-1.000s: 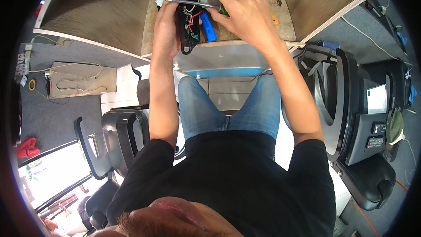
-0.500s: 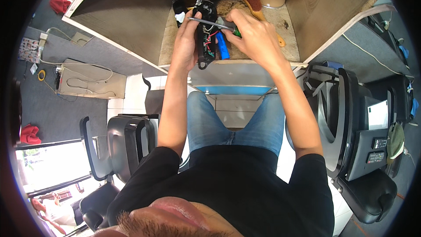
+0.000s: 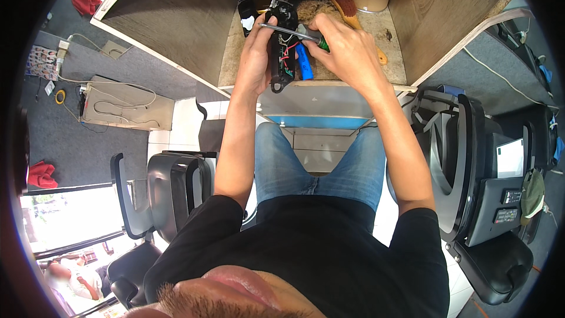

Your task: The person uses a screwdriver to remove screws from a hair clipper, opens the casing, and handles the internal motor and battery components before reassembling parts of the device.

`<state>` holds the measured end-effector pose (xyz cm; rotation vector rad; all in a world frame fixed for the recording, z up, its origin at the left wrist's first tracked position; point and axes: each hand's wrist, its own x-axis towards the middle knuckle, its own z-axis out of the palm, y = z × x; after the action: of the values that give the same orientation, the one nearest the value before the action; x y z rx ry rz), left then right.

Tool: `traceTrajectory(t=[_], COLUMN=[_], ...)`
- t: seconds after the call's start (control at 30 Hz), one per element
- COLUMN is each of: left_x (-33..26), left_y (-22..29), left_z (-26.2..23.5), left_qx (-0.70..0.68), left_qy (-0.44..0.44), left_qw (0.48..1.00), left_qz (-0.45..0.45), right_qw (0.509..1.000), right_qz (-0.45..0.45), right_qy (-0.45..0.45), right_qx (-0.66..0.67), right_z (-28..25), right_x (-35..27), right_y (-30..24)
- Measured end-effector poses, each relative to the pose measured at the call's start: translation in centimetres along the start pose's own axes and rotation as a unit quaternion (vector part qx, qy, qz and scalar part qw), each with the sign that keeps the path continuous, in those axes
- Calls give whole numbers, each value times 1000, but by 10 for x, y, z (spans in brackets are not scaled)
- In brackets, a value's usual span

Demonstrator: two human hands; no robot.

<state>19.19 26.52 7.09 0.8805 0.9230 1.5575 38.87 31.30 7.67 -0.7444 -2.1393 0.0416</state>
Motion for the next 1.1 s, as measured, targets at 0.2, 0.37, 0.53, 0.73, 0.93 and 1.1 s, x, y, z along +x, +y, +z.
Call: traceTrajectory(t=[0.2,0.37,0.53,0.73,0.93,1.1], left_x=[-4,6,-10,-4,-6,8], left_y=[6,4,-2,3,3,-5], left_z=[7,3,9,5,4,3], left_qx=[1,22,7,0,-9,26], left_qy=[20,3,53,22,7,28], left_qw=[1000,1000,998,1000,1000,999], left_qz=[-2,3,-16,-22,-9,5], right_qw=[1000,1000,1000,1000,1000,1000], right_qz=[6,-17,11,5,12,-1], right_qy=[-5,1,-18,-5,-12,8], right_qx=[-3,2,6,11,2,-5], right_z=[2,2,-2,-1,-1,-3], right_x=[-2,1,-7,1,0,2], right_y=[2,9,0,0,-3,6])
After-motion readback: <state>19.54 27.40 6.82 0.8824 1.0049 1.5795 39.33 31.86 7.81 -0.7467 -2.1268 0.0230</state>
